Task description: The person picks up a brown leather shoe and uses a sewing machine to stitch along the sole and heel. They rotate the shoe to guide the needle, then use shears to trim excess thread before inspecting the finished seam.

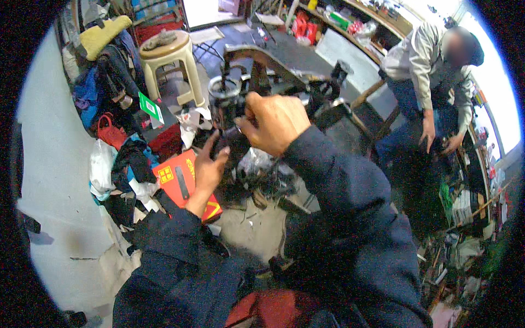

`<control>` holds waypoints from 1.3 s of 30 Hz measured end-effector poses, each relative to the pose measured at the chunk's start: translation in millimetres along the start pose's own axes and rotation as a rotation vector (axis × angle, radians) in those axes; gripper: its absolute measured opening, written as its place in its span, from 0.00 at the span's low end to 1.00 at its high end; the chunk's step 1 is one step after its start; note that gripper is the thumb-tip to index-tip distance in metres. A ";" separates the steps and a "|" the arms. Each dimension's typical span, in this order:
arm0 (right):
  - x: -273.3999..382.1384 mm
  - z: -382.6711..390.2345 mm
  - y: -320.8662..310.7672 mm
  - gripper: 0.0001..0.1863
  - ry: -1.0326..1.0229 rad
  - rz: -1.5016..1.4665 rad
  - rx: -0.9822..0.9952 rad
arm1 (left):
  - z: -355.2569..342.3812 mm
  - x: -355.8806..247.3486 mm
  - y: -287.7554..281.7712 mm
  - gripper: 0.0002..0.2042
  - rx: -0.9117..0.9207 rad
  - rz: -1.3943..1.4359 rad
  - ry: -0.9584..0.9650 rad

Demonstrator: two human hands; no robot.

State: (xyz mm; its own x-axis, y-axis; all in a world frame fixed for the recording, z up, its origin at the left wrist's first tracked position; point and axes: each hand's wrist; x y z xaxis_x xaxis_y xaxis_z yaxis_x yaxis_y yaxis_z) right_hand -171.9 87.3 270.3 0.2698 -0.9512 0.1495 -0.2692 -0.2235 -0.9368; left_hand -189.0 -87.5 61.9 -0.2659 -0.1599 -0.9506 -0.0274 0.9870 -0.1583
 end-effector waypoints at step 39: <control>-121.7 221.4 363.4 0.14 1.361 -1.117 -0.028 | -15.7 -17.1 -50.3 0.23 0.336 0.381 -0.225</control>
State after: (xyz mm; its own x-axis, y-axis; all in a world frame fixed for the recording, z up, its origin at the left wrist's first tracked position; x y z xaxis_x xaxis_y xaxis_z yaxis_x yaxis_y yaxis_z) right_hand -97.9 168.8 -158.4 -0.5699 0.1631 0.8053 -0.5293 -0.8226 -0.2080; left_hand -198.2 -134.2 90.3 0.0165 0.1712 -0.9851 0.3489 0.9223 0.1661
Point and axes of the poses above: each hand's wrist, its own z-axis away from the middle knuckle, its own y-axis out of the palm, x = y × z, and after that the axes turned 6 degrees about y, right-handed
